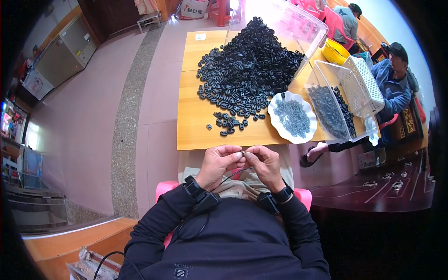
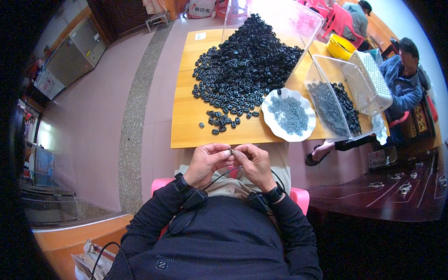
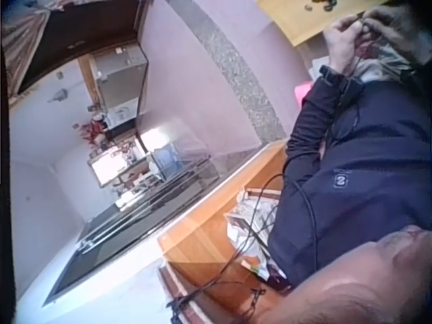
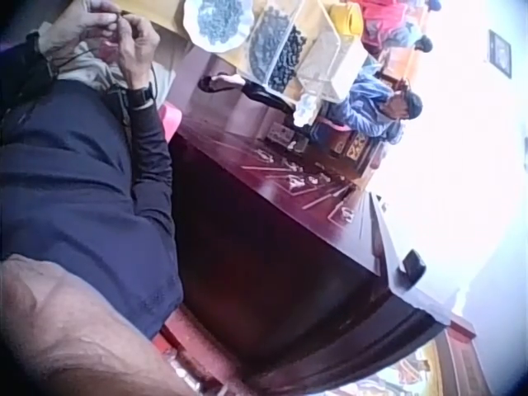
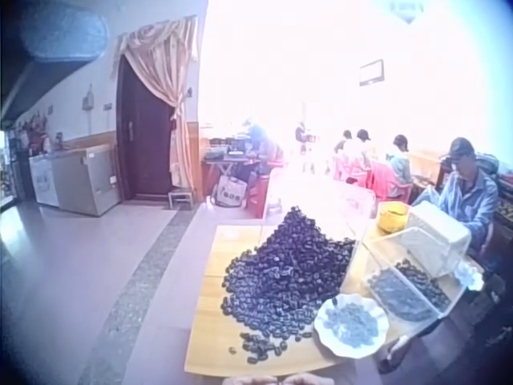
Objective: The person sorts through a pile of black plastic cord locks, picking up individual locks and small metal springs from a white plate to assemble them. They insert a spring into each cord lock and place the finished pieces into a clear plastic container.
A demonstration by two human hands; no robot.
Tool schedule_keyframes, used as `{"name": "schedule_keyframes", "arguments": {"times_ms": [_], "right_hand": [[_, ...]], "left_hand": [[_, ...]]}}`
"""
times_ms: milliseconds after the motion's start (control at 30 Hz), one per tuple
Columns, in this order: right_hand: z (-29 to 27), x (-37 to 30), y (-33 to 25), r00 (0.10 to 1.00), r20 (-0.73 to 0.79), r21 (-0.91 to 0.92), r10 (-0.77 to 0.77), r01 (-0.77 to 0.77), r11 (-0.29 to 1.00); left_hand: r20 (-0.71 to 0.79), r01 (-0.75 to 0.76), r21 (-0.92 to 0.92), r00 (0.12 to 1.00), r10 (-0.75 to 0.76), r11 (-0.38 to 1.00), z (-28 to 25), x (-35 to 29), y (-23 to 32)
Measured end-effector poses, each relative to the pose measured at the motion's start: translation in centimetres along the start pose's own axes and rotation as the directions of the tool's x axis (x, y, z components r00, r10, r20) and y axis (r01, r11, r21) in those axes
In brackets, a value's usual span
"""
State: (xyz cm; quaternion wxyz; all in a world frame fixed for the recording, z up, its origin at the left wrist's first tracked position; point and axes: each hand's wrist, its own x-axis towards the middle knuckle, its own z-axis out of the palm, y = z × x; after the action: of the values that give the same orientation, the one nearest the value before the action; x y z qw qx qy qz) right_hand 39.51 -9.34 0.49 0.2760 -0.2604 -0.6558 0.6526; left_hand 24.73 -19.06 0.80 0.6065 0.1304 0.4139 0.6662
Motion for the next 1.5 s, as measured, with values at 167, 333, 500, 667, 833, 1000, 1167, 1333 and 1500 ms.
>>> {"name": "schedule_keyframes", "arguments": {"times_ms": [167, 333, 500, 667, 833, 1000, 1167, 1333, 1500], "right_hand": [[0.2, 0.0, 0.0, 0.999, -0.047, 0.04, -0.014, 0.016, 0.999], [0.3, 0.0, -0.1, 1.0, -0.018, -0.003, 0.0, 0.0, 1.0], [-0.1, 0.1, 0.1, 1.0, 0.003, -0.044, -0.005, 0.005, 0.999], [-0.2, 0.1, 0.2, 1.0, 0.017, -0.085, -0.024, 0.026, 0.996], [-0.1, 0.3, 0.1, 0.999, 0.03, -0.08, -0.029, 0.032, 0.996], [-0.1, 0.4, 0.2, 0.999, 0.034, -0.006, 0.0, 0.001, 1.0], [0.5, 0.5, -0.1, 0.998, 0.026, 0.153, 0.05, -0.053, 0.987], [0.6, 0.8, 0.1, 0.997, 0.058, 0.138, 0.055, -0.063, 0.989], [1.0, 1.2, -0.3, 0.996, 0.071, 0.117, 0.054, -0.063, 0.991]], "left_hand": [[0.014, 0.009, -0.007, 1.0, -0.009, 1.0, 0.1, -0.1, 0.2], [0.004, 0.007, 0.001, 1.0, -0.007, 1.0, 0.0, 0.0, 0.1], [-0.003, 0.009, 0.009, 1.0, -0.009, 1.0, -0.1, 0.0, 0.0], [-0.011, -0.012, 0.05, 1.0, 0.012, 0.999, -0.2, 0.0, -0.2], [-0.023, -0.043, 0.114, 0.999, 0.046, 0.993, 0.0, 0.0, -0.3], [-0.007, -0.071, 0.133, 0.997, 0.072, 0.989, -0.2, 0.0, -0.4], [-0.027, -0.067, 0.087, 0.997, 0.069, 0.994, -0.2, -0.2, 0.0], [-0.026, -0.076, 0.044, 0.997, 0.077, 0.996, -0.5, -0.3, 0.3], [-0.032, -0.083, 0.012, 0.996, 0.083, 0.996, -0.9, -0.6, 0.5]]}}
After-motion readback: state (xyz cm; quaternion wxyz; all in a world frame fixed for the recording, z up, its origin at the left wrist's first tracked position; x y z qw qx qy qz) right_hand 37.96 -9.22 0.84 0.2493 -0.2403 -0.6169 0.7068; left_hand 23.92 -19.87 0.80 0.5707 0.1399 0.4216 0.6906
